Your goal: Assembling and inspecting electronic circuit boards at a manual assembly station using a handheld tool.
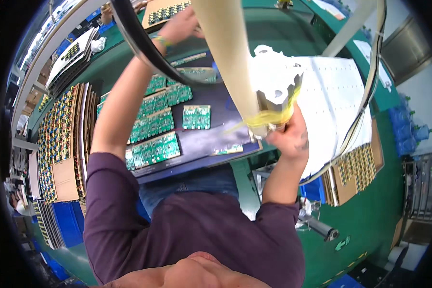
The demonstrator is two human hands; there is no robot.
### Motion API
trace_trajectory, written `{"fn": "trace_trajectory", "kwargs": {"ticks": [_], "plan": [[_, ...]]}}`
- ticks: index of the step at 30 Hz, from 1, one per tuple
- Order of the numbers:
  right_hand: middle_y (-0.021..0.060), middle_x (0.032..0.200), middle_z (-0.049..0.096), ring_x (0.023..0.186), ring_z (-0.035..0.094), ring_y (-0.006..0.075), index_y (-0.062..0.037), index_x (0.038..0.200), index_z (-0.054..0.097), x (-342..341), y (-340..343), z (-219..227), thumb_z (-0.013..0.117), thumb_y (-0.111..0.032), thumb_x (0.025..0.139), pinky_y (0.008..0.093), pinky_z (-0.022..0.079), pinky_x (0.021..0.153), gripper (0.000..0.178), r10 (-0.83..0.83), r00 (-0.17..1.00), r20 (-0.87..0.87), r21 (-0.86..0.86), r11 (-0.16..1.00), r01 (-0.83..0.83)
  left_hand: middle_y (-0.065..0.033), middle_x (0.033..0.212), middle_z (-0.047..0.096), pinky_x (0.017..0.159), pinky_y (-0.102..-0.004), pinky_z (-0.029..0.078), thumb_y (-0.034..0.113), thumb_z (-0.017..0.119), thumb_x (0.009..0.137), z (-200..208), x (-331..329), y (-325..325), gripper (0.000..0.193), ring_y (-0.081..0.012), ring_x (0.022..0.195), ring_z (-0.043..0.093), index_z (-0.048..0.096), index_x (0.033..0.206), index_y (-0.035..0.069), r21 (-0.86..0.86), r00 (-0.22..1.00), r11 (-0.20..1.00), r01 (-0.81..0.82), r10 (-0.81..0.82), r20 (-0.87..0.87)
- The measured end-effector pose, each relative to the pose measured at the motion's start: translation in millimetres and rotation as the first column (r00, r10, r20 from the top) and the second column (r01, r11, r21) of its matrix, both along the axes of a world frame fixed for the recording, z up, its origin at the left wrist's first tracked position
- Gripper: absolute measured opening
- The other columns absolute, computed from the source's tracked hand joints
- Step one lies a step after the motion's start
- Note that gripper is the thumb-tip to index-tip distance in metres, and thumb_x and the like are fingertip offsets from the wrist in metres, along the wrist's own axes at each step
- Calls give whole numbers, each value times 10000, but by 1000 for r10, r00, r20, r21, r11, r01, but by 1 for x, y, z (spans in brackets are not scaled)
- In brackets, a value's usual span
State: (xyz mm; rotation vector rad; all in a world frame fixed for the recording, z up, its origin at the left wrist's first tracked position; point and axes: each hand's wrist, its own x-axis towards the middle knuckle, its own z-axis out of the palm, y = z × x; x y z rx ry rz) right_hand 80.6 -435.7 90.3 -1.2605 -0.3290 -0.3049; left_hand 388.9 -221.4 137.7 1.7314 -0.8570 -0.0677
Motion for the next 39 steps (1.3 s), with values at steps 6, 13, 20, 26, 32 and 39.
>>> {"fn": "trace_trajectory", "kwargs": {"ticks": [6,13,20,26,32,39], "plan": [[131,941,616,533,517,105,43,1243,435,-5,19,17,783,-280,712,213,391,420,712,-17,999,-29,-124,992,13,-38,1056,556,677,-259,544,290,470,978,-11,-102,31,295,-142,731,644,504,1176,74,109,979,982,156,-138,-153],[88,830,585,520,488,88,18,1387,306,-16,28,20,641,-122,811,214,400,442,681,41,999,9,-305,952,-36,-117,1128,576,948,-335,418,195,458,969,2,-156,44,263,-252,1077,549,531,1185,64,396,863,918,1,-201,464],[46,740,541,520,474,76,-24,1351,388,-19,36,10,646,-118,830,211,396,459,589,83,993,79,-219,974,-63,-202,1117,599,893,-407,458,482,485,900,18,-186,37,504,-360,1035,587,454,1332,224,658,860,648,-383,-9,510],[6,775,561,558,487,50,-56,1310,435,-13,49,0,671,-141,855,203,398,484,519,117,984,135,-222,971,-85,-71,953,660,593,-335,524,249,458,901,-16,-170,32,361,-179,780,640,543,1202,69,439,975,878,-194,122,187],[32,715,526,514,468,69,-21,1251,447,-10,53,0,619,-202,885,193,378,471,443,127,976,178,-238,968,-83,-126,1248,551,1006,-370,396,129,601,857,3,-210,16,374,-284,1181,495,573,1228,94,239,827,967,-89,-62,558],[32,706,520,509,462,70,-18,1225,456,-12,51,3,624,-248,887,194,373,468,442,57,986,157,-267,964,-13,-159,1138,593,949,-356,428,198,671,789,0,-177,15,444,-303,1071,548,577,1208,86,129,670,920,370,-360,649]]}}
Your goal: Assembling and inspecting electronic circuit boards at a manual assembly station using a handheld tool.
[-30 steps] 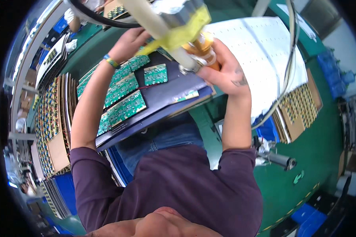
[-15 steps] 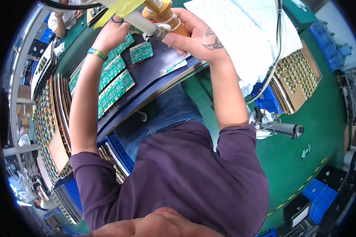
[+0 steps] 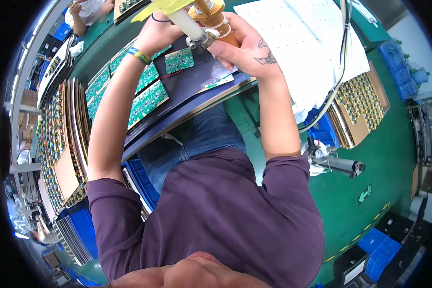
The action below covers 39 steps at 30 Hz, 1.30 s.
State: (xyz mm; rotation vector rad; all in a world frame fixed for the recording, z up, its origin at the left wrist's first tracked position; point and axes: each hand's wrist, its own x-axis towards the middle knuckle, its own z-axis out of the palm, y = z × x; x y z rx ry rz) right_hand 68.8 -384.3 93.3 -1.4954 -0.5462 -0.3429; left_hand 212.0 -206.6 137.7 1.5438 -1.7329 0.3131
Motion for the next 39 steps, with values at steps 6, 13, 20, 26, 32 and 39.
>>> {"fn": "trace_trajectory", "kwargs": {"ticks": [6,13,20,26,32,39], "plan": [[25,789,590,566,493,59,-52,1293,444,3,-8,-2,661,-90,850,203,398,486,495,74,994,-77,75,995,-68,-56,926,660,725,-311,484,148,686,799,-27,18,1,278,-134,829,610,609,1037,26,337,827,843,-420,508,-240],[31,733,545,538,484,72,-26,1243,464,-1,-10,5,646,-212,871,202,395,476,454,22,999,-33,-15,1000,-22,-173,1049,616,846,-361,481,289,701,768,-20,-13,-4,537,-240,983,612,512,1164,-21,381,796,808,-449,555,-241],[19,720,532,535,474,69,-7,1194,513,-5,-1,4,609,-215,883,205,378,480,386,61,994,-86,-50,997,-66,-154,1218,554,981,-315,422,118,656,855,21,-60,67,570,-195,1113,552,362,1326,-12,262,662,936,-234,351,-663],[17,737,564,511,500,57,-20,1253,485,-17,9,-5,614,-86,832,206,400,461,445,184,966,-180,41,983,-180,-120,1320,409,993,-384,421,357,792,712,-12,-167,185,868,-254,1200,478,310,1368,56,118,410,881,-458,327,-851],[6,718,551,490,464,48,22,1253,489,-7,61,8,580,-38,797,190,385,449,468,304,927,-219,149,950,-276,-90,1232,467,968,-354,424,160,831,659,-114,-240,212,882,-209,1158,492,301,1358,66,95,-60,939,-330,80,-995],[-22,522,432,355,383,52,104,1335,306,1,122,24,604,-237,874,191,339,318,647,378,911,-165,261,907,-329,-127,1266,463,910,-374,505,-17,685,780,-156,-230,201,763,-227,1105,556,236,1393,57,-202,-286,921,-332,-303,-909]]}}
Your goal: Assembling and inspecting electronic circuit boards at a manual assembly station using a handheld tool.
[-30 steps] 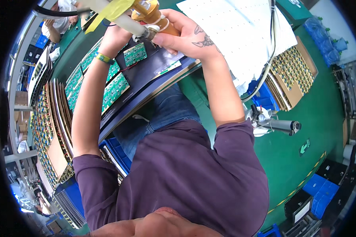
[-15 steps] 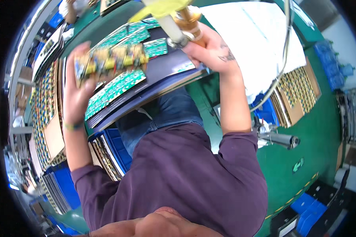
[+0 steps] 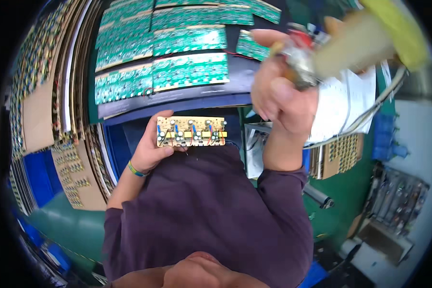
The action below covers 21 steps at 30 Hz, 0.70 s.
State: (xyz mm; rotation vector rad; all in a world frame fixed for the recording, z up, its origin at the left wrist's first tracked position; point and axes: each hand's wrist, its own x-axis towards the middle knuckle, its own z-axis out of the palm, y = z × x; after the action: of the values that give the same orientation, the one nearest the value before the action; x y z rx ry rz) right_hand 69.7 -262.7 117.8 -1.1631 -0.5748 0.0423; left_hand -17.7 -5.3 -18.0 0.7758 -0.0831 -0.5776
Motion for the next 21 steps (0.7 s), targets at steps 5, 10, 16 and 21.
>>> {"fn": "trace_trajectory", "kwargs": {"ticks": [5,10,16,21], "plan": [[-19,569,498,406,481,60,8,1399,258,1,29,0,565,-169,896,205,482,405,615,299,953,55,189,934,-304,-124,1282,453,925,-375,491,-59,651,784,-8,-5,10,759,-225,1133,536,223,1399,65,-62,999,998,-32,34,17],[13,607,544,467,528,80,-31,1279,395,3,48,7,621,-152,873,225,515,488,480,355,929,102,123,923,-365,-118,1311,428,964,-383,465,-84,646,773,-10,-8,22,771,-218,1212,469,222,1397,73,-108,997,991,-74,76,14],[16,621,559,485,540,84,-38,1293,390,9,56,6,617,-174,891,231,521,502,481,393,910,134,83,910,-406,-133,1305,436,941,-397,485,-70,647,783,-7,-1,24,782,-237,1186,500,198,1405,79,-163,994,981,-101,106,24],[15,642,559,510,546,86,-43,1309,373,12,56,7,614,-182,897,235,520,515,497,405,902,149,64,907,-417,-149,1298,452,921,-411,500,-50,647,792,-10,2,23,781,-257,1150,536,184,1408,80,-201,993,975,-98,110,48]]}}
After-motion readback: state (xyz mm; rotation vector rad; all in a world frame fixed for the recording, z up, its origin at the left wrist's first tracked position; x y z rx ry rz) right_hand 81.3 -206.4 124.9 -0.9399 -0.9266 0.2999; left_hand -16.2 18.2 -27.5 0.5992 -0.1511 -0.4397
